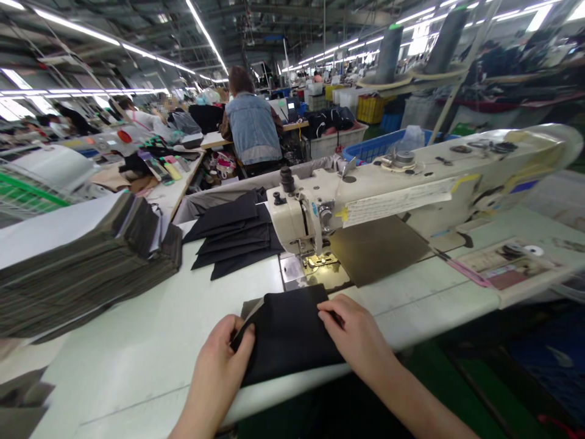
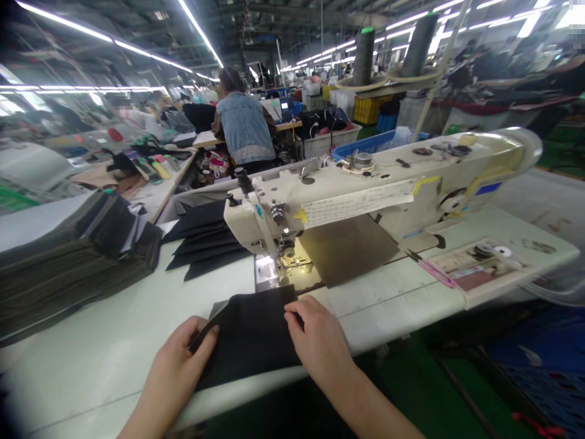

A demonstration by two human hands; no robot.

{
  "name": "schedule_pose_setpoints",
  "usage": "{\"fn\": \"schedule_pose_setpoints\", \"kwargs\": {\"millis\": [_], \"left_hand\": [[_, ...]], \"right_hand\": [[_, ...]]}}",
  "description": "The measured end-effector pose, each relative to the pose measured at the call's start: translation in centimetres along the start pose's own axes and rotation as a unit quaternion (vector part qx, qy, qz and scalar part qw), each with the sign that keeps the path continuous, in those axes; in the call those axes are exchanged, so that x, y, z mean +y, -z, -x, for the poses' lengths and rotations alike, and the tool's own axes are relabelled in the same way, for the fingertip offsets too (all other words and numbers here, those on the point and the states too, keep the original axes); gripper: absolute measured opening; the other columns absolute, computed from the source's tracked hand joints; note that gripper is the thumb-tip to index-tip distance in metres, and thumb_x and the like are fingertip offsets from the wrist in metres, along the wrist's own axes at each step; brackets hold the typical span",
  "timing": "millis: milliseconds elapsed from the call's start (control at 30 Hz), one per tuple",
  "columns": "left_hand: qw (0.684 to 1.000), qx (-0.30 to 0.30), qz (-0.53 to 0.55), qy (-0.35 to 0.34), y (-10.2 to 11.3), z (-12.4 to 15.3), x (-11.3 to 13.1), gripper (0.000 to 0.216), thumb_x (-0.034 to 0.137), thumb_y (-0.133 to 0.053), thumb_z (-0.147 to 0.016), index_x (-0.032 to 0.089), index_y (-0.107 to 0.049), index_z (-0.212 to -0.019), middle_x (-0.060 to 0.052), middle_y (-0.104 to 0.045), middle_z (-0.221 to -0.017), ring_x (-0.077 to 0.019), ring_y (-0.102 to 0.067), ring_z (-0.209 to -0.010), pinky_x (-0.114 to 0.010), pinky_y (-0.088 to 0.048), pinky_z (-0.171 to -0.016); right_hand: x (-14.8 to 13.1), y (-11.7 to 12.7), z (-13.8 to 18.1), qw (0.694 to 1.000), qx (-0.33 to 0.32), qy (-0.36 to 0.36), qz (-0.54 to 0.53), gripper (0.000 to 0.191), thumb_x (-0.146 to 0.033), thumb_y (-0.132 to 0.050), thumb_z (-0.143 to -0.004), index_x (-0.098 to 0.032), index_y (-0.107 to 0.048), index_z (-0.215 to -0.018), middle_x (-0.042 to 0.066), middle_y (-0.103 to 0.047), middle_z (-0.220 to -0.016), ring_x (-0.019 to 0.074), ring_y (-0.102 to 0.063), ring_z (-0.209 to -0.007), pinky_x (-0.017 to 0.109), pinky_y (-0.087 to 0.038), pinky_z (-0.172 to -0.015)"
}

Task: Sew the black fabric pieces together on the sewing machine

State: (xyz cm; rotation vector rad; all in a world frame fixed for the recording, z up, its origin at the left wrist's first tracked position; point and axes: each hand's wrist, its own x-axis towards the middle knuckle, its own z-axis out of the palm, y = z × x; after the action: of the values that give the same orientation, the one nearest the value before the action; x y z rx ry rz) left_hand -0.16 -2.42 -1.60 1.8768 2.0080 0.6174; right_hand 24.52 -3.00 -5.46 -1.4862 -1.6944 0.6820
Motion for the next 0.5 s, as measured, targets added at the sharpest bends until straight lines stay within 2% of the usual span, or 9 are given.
{"fn": "schedule_pose_setpoints", "kwargs": {"millis": [133, 500], "left_hand": [[1.000, -0.007, -0.001, -0.003, 0.16, -0.16, 0.32, 0.025, 0.046, -0.044, -0.078, 0.025, -0.048, -0.065, 0.000, -0.056, -0.060, -0.0210, -0.056, -0.059, -0.030, -0.042, -0.058], [1.000, -0.009, 0.000, 0.002, 0.15, -0.38, 0.64, 0.026, 0.047, -0.045, -0.079, 0.026, -0.046, -0.064, 0.000, -0.058, -0.060, -0.0224, -0.058, -0.060, -0.031, -0.042, -0.060]], "right_hand": [[-0.13, 0.01, -0.24, 1.000, -0.008, -0.001, 0.000, 0.012, -0.013, -0.060, -0.089, -0.019, -0.070, -0.093, 0.003, -0.069, -0.088, 0.0197, -0.067, -0.083, 0.032, -0.051, -0.076], [-0.12, 0.12, -0.75, 1.000, -0.019, -0.016, 0.013, 0.012, -0.014, -0.061, -0.089, -0.020, -0.071, -0.091, 0.003, -0.071, -0.089, 0.0191, -0.067, -0.083, 0.032, -0.052, -0.078]]}}
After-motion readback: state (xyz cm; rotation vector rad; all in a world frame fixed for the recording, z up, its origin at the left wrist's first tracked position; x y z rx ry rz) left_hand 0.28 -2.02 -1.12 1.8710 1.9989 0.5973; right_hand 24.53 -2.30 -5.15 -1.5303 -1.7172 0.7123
